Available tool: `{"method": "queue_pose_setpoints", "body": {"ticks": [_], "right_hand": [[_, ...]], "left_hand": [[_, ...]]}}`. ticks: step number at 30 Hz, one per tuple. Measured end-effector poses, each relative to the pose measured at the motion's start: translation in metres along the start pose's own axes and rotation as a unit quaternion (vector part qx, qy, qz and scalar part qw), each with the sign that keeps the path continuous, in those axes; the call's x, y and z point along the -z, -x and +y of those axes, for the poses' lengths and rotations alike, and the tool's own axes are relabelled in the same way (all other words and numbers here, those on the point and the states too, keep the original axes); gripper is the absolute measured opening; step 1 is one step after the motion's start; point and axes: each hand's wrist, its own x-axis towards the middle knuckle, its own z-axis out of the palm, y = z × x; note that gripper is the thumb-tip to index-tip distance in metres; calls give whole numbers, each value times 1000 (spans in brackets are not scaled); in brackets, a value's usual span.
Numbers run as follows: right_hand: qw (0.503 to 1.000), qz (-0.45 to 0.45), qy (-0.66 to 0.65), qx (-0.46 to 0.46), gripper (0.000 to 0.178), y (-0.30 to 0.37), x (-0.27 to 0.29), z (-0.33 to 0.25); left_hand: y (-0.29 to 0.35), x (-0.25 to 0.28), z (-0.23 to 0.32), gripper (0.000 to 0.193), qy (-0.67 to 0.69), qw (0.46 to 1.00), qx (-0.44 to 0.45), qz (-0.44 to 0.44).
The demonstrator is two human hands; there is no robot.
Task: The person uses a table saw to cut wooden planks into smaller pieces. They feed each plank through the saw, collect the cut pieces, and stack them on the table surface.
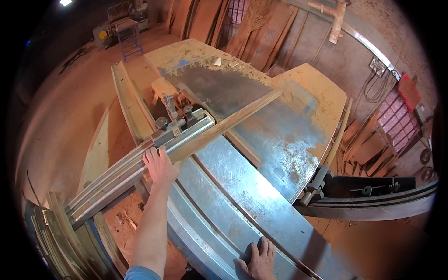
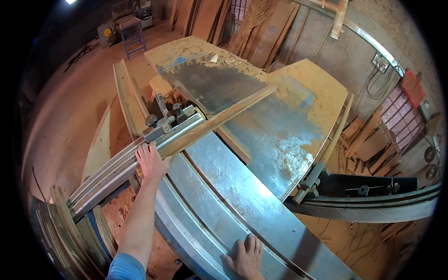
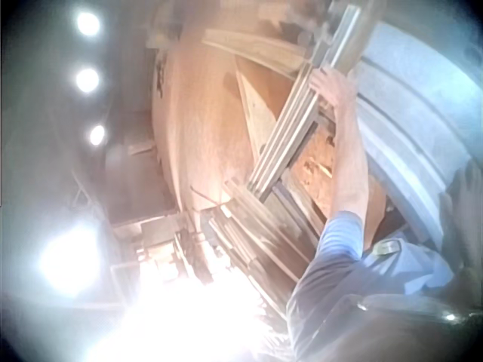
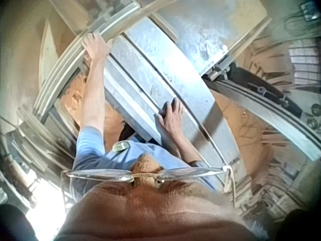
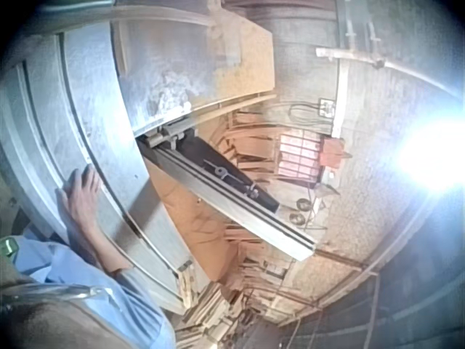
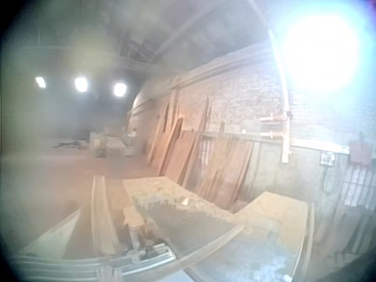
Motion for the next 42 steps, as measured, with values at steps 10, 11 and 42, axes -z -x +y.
{"method": "queue_pose_setpoints", "body": {"ticks": [10,11,42], "right_hand": [[964,-216,-140,-73,64,-62,32,47],[988,-101,-112,-23,56,-75,35,61],[932,63,240,263,39,-420,63,112]], "left_hand": [[-14,-11,-14,85,-8,1000,8,0],[-19,-14,-9,85,4,1000,8,-10],[-6,-34,-30,39,-28,995,-85,33]]}}
